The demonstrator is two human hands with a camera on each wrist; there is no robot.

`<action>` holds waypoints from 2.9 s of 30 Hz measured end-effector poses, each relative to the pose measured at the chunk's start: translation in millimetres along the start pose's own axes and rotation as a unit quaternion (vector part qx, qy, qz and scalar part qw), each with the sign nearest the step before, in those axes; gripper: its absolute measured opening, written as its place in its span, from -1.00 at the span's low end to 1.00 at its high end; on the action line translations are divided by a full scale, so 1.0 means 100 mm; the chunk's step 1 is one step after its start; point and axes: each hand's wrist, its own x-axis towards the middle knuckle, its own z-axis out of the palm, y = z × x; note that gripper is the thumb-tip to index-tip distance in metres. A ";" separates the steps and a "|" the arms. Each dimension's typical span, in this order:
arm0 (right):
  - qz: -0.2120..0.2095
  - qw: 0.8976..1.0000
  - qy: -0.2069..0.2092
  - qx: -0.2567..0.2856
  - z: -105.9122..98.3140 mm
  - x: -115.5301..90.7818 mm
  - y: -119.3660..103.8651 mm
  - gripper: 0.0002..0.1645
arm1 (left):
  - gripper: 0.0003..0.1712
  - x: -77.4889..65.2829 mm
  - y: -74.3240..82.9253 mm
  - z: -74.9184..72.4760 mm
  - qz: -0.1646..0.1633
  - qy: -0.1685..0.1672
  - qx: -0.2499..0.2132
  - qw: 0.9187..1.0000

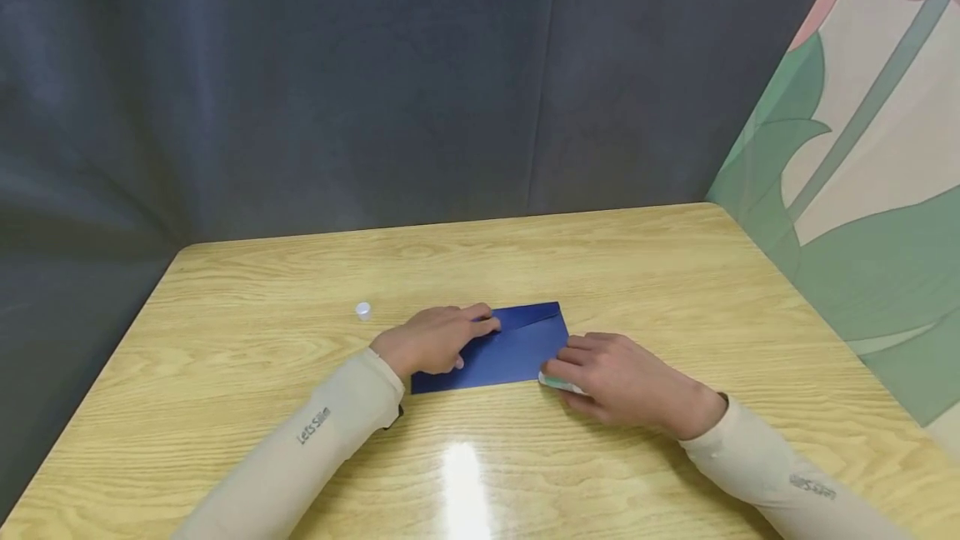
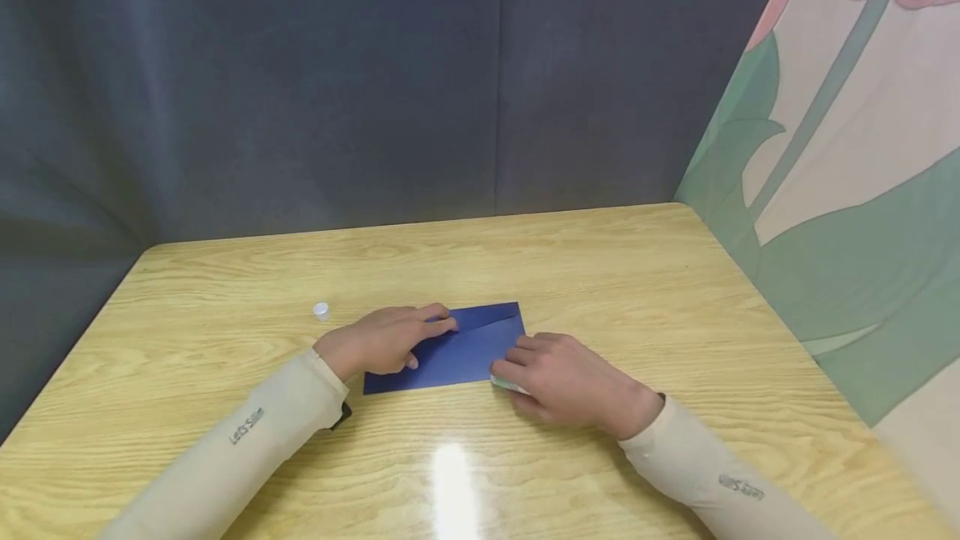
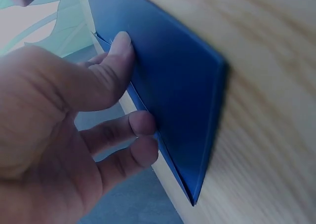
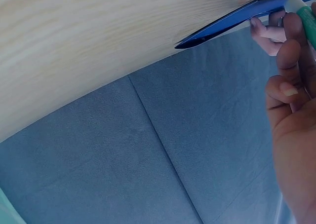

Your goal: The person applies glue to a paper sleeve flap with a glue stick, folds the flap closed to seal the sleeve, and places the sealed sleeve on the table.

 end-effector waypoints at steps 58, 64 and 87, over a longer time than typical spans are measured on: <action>-0.002 1.000 0.020 -0.001 -0.03 -0.08 0.04 -0.69 | -0.37 0.12 0.24 0.07 -0.023 0.041 0.038 0.998; 0.002 1.000 0.021 0.000 -0.03 -0.10 0.03 -0.71 | -0.60 0.12 0.25 0.05 -0.020 0.087 0.023 0.996; 0.004 1.000 0.011 0.003 -0.05 -0.09 0.04 -0.69 | -0.44 0.07 0.08 0.01 0.022 0.065 -0.006 0.998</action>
